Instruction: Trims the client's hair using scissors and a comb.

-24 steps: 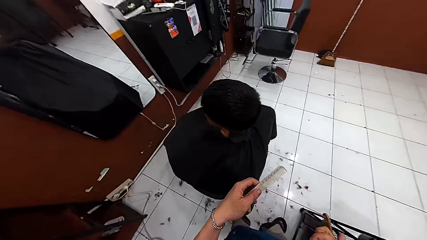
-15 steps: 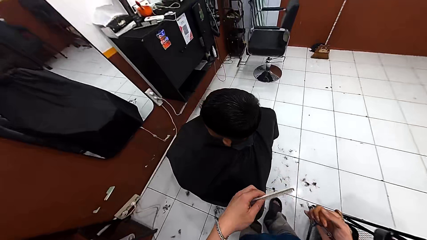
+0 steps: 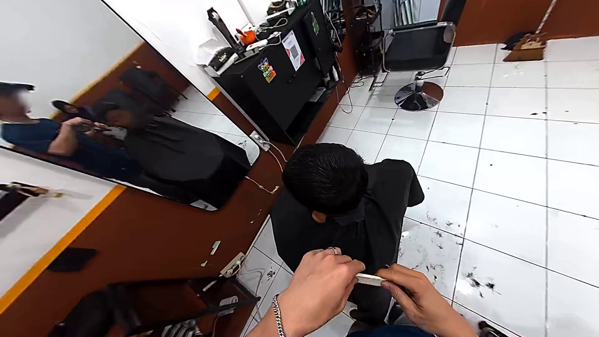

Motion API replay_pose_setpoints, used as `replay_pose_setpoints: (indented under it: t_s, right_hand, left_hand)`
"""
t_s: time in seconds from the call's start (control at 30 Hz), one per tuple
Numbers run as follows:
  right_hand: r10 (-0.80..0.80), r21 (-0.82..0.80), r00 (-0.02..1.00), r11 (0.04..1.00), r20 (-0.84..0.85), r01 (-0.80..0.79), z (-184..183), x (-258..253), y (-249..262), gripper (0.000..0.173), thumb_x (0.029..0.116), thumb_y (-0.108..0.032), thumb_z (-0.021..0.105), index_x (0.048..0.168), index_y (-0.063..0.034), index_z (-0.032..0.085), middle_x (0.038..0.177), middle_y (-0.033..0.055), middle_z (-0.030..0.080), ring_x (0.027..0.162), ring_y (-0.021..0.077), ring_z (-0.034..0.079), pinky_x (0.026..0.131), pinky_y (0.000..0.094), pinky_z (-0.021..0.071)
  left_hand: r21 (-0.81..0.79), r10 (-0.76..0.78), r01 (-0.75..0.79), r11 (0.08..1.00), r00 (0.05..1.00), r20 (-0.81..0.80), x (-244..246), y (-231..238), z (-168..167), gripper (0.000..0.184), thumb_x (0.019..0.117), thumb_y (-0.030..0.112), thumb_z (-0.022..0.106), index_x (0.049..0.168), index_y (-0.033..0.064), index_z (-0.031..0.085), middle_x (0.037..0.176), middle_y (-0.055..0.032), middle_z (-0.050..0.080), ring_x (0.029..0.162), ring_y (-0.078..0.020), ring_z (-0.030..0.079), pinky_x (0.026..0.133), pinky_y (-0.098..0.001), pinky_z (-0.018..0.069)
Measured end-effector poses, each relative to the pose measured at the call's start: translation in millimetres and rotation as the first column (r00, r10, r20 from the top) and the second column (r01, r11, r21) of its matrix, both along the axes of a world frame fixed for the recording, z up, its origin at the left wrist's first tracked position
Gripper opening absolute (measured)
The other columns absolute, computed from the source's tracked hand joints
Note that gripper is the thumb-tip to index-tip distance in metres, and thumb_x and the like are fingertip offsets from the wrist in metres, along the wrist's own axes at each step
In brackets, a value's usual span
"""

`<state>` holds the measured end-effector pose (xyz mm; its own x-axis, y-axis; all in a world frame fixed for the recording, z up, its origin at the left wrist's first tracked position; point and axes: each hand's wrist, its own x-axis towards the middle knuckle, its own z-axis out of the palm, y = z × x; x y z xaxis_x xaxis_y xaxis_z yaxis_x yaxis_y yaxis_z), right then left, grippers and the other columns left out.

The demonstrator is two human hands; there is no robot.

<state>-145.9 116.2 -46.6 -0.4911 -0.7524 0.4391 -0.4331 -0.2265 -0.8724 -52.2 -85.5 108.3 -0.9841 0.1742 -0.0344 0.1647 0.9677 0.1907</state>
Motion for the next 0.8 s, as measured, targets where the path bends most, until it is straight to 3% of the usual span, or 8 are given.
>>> replay_pose_setpoints:
  t_s: [0.1, 0.17, 0.23, 0.3, 0.4, 0.5, 0.67, 0.8]
  right_hand:
    - [0.048, -0.057, 0.988, 0.998, 0.147, -0.040, 2.8, -19.5, -7.5, 0.026, 0.1066, -0.022, 0.055, 0.114, -0.0036, 0.072, 0.093, 0.0039, 0.070, 0.084, 0.0005, 0.063, 0.078, 0.0159, 0.0528]
    - [0.061, -0.136, 0.929, 0.991, 0.365, -0.011, 11.9, -31.6, -12.9, 0.022, 0.1065, -0.021, 0.055, 0.115, -0.0087, 0.071, 0.086, -0.0071, 0.068, 0.068, -0.0077, 0.056, 0.063, 0.0113, 0.0491]
    - [0.106, -0.245, 0.848, 0.969, 0.520, 0.029, 21.5, -49.1, -16.9, 0.021, 0.1071, -0.023, 0.055, 0.118, -0.0147, 0.071, 0.085, -0.0111, 0.069, 0.062, -0.0074, 0.055, 0.056, 0.0117, 0.0474]
    - [0.096, -0.297, 0.810, 0.950, 0.578, 0.099, 29.0, -65.7, -19.7, 0.019, 0.1063, -0.020, 0.056, 0.119, -0.0121, 0.068, 0.091, -0.0081, 0.073, 0.063, -0.0050, 0.059, 0.055, 0.0125, 0.0494]
    - [-0.009, -0.262, 0.829, 0.947, 0.559, 0.187, 34.0, -81.1, -34.9, 0.016, 0.1052, -0.011, 0.054, 0.117, -0.0056, 0.064, 0.088, -0.0072, 0.073, 0.063, -0.0049, 0.059, 0.054, 0.0116, 0.0470]
    - [-0.078, -0.189, 0.864, 0.962, 0.498, 0.196, 32.0, -84.4, -52.3, 0.016, 0.1036, -0.007, 0.052, 0.112, -0.0018, 0.064, 0.080, -0.0083, 0.069, 0.060, -0.0058, 0.055, 0.053, 0.0110, 0.0450]
    - [-0.122, -0.090, 0.871, 0.978, 0.477, 0.186, 38.9, -80.1, -70.3, 0.014, 0.1026, -0.007, 0.051, 0.108, -0.0031, 0.063, 0.074, -0.0102, 0.065, 0.055, -0.0069, 0.051, 0.049, 0.0101, 0.0416]
    - [-0.112, -0.074, 0.908, 0.985, 0.404, 0.154, 46.8, -66.0, -77.8, 0.017, 0.1046, -0.010, 0.049, 0.113, -0.0024, 0.061, 0.076, -0.0104, 0.063, 0.056, -0.0083, 0.048, 0.050, 0.0093, 0.0401]
  left_hand:
    - [0.092, 0.140, -0.120, 0.988, 0.959, -0.246, -3.7, -9.3, 14.5, 0.023, 0.0914, 0.021, 0.068, 0.110, 0.0113, 0.077, 0.091, -0.0025, 0.077, 0.080, -0.0192, 0.073, 0.070, -0.0414, 0.0604]
    - [0.310, 0.350, -0.238, 0.920, 0.855, -0.383, 3.8, -22.3, 32.0, 0.029, 0.0986, 0.022, 0.065, 0.121, 0.0050, 0.071, 0.105, -0.0037, 0.075, 0.093, -0.0099, 0.070, 0.082, -0.0293, 0.0600]
    - [0.530, 0.533, -0.261, 0.806, 0.710, -0.460, 14.1, -35.1, 45.8, 0.027, 0.1008, 0.021, 0.064, 0.125, 0.0099, 0.065, 0.107, 0.0070, 0.071, 0.092, -0.0001, 0.067, 0.080, -0.0191, 0.0578]
    - [0.681, 0.610, -0.181, 0.710, 0.642, -0.465, 23.2, -44.3, 41.8, 0.020, 0.1022, 0.026, 0.062, 0.121, 0.0212, 0.067, 0.098, 0.0141, 0.070, 0.079, 0.0012, 0.066, 0.068, -0.0158, 0.0560]
    - [0.766, 0.637, -0.171, 0.620, 0.679, -0.364, 30.8, -42.8, 19.7, 0.015, 0.1024, 0.031, 0.063, 0.113, 0.0267, 0.072, 0.085, 0.0140, 0.071, 0.068, 0.0014, 0.064, 0.061, -0.0137, 0.0546]
    - [0.781, 0.679, -0.221, 0.584, 0.661, -0.320, 30.4, -46.3, -2.1, 0.012, 0.1003, 0.023, 0.064, 0.109, 0.0214, 0.073, 0.084, 0.0125, 0.071, 0.068, 0.0007, 0.065, 0.061, -0.0143, 0.0556]
    - [0.767, 0.745, -0.270, 0.582, 0.556, -0.369, 19.9, -74.0, -15.8, 0.025, 0.0925, 0.011, 0.068, 0.116, 0.0039, 0.062, 0.103, 0.0076, 0.068, 0.089, -0.0020, 0.067, 0.077, -0.0198, 0.0588]
    - [0.786, 0.761, -0.253, 0.565, 0.528, -0.377, 14.4, -96.0, -28.8, 0.030, 0.0920, 0.011, 0.068, 0.118, 0.0001, 0.059, 0.109, 0.0037, 0.066, 0.097, -0.0036, 0.065, 0.084, -0.0207, 0.0563]
